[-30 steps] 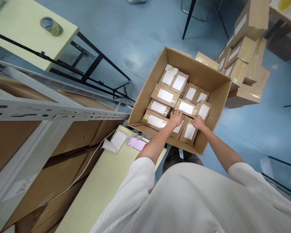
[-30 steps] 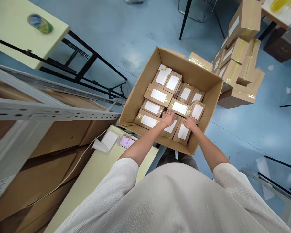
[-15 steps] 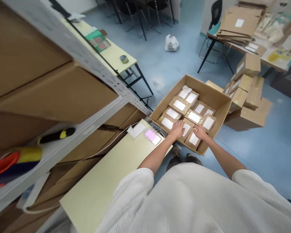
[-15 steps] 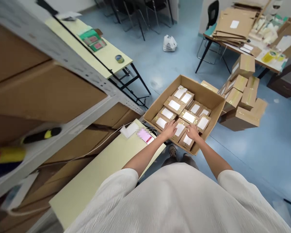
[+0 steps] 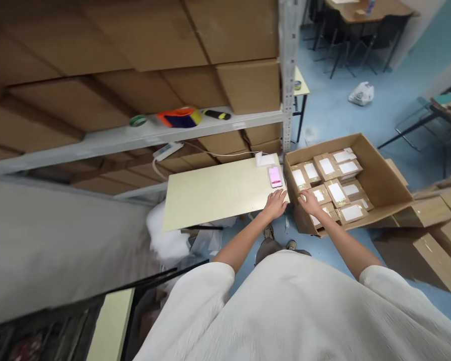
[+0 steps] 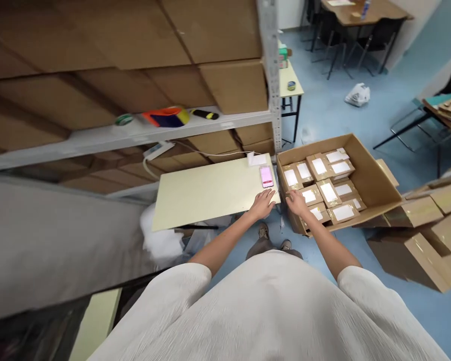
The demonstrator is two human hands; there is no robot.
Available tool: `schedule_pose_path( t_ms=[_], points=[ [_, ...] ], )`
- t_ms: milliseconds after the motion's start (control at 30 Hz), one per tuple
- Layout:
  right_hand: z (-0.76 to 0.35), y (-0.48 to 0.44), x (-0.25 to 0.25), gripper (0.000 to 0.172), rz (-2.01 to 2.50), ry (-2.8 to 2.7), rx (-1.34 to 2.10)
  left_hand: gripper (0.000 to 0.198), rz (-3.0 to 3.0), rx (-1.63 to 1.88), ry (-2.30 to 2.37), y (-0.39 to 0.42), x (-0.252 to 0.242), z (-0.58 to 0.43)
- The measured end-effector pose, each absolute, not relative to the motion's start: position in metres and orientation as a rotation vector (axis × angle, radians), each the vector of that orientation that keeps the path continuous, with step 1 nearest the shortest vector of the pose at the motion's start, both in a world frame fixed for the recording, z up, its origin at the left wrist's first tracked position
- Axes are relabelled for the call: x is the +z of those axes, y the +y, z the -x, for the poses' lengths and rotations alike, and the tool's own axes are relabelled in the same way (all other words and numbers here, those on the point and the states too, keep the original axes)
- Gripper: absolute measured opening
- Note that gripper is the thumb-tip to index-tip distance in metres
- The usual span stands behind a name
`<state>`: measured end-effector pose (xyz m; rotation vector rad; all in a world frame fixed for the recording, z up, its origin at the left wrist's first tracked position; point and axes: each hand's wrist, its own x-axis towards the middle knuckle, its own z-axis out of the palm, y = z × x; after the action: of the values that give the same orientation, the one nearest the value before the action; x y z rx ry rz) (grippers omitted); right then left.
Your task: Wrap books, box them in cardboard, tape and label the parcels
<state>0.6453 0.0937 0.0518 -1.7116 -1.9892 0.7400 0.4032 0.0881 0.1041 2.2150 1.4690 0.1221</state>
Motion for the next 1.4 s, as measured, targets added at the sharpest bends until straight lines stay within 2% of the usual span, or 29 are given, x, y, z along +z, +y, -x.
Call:
schedule_pose_path(
  t_ms=[433, 933, 1400],
  points=[
    [-0.413, 0.080, 0.091, 0.037, 1.106, -2.537, 0.889, 0.057, -1.797, 0.390, 2.088, -0.055, 0.132, -0.214],
    [-0.123, -0.059, 0.098, 0.040, 0.581, -2.719, 0.992, 0.058, -1.437, 0.441, 2.484, -0.248, 0.147, 0.015],
    [0.097, -0.168, 0.110, 0.040, -0.165, -2.820, 1.160, 0.060, -0.803, 0.590, 2.848, -0.396, 0.149, 0.112]
  ],
)
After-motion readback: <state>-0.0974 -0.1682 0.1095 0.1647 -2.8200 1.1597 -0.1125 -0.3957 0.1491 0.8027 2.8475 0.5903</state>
